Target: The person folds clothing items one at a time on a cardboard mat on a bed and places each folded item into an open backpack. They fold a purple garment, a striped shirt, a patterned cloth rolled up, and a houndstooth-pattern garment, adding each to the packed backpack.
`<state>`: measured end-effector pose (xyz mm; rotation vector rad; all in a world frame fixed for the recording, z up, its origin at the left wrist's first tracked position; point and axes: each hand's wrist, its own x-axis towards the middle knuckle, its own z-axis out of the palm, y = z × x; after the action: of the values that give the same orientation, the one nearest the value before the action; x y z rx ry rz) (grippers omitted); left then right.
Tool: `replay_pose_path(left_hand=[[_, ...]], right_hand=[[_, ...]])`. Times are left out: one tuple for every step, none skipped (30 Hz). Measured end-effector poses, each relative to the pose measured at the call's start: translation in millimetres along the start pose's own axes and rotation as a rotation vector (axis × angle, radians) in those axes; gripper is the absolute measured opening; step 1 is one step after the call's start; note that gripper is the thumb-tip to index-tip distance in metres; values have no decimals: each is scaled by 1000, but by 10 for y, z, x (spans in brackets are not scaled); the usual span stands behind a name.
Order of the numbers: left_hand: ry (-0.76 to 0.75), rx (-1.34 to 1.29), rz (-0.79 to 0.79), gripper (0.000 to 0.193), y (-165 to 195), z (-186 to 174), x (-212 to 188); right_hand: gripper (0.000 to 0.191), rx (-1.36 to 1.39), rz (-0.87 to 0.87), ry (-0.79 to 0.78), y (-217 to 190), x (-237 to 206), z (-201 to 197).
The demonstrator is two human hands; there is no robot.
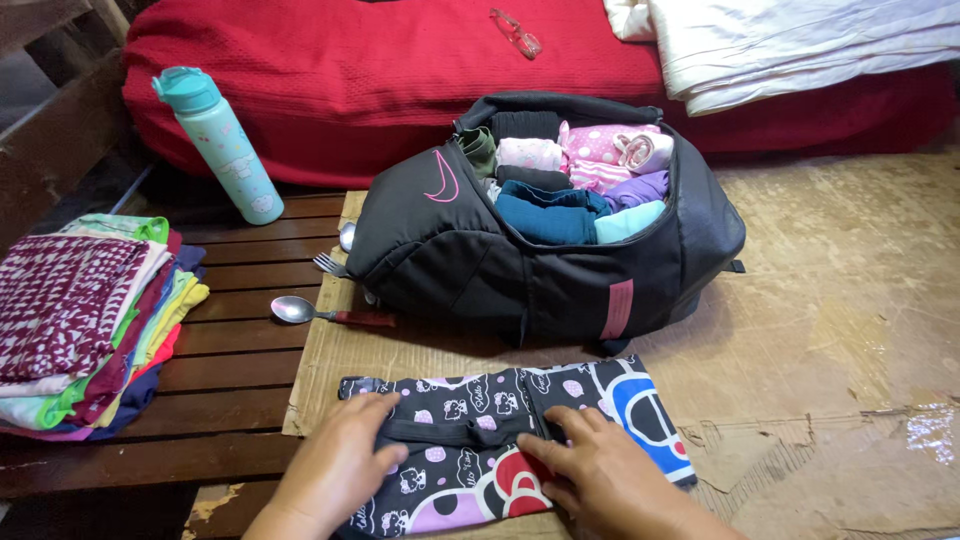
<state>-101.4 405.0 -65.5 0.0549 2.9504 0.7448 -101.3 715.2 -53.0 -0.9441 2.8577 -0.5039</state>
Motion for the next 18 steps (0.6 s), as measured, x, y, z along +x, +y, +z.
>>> replay_pose_path(left_hand=[[-62,38,-8,75,58,-9,-5],[-125,75,-17,79,106,-25,-14],[-168,119,-35,80,147,-45,-23],[-210,164,-52,81,181,-70,-28],[-252,210,-69,82,208,-98,-28],[-265,221,-83,82,230,-124,-25],[-279,232,-96,83,248,-145,-19],[-293,243,-109,83,265,-160,-7],[-310,248,-127,83,276,-169,4],[-328,253,-147,84,281,-173,14],[-345,259,-167,84,284,-170,25],[-315,243,-157,82,277,-165,25],[-285,228,-146,80,262,-160,22],[-254,211,-135,79,247,-152,25],[-208,201,-143,82,231,-145,34],[-162,192,-150,86,216,-135,49],[-115,182,-157,90,200,-126,60],[-100,166,-218,85,171,-132,64]], right_hand=[[51,-27,12,-30,-17,-2,32],[49,-54,25,-60,-21,-7,48],[47,-57,36,-29,-12,-11,51],[45,-61,47,4,0,-7,51],[44,-63,57,37,12,-2,49],[42,-81,80,37,21,8,52],[41,-100,105,37,28,22,55],[39,-118,130,37,36,30,52],[35,-112,158,33,44,34,45],[32,-107,184,29,51,38,36],[29,-100,210,24,54,42,25],[26,-73,225,33,59,37,9],[23,-47,241,42,66,26,-16],[22,-21,256,52,72,19,-43],[25,-19,277,41,75,14,-67],[29,-17,297,31,78,8,-89],[33,-15,317,21,81,7,-111],[35,-2,344,17,91,-3,-136]])
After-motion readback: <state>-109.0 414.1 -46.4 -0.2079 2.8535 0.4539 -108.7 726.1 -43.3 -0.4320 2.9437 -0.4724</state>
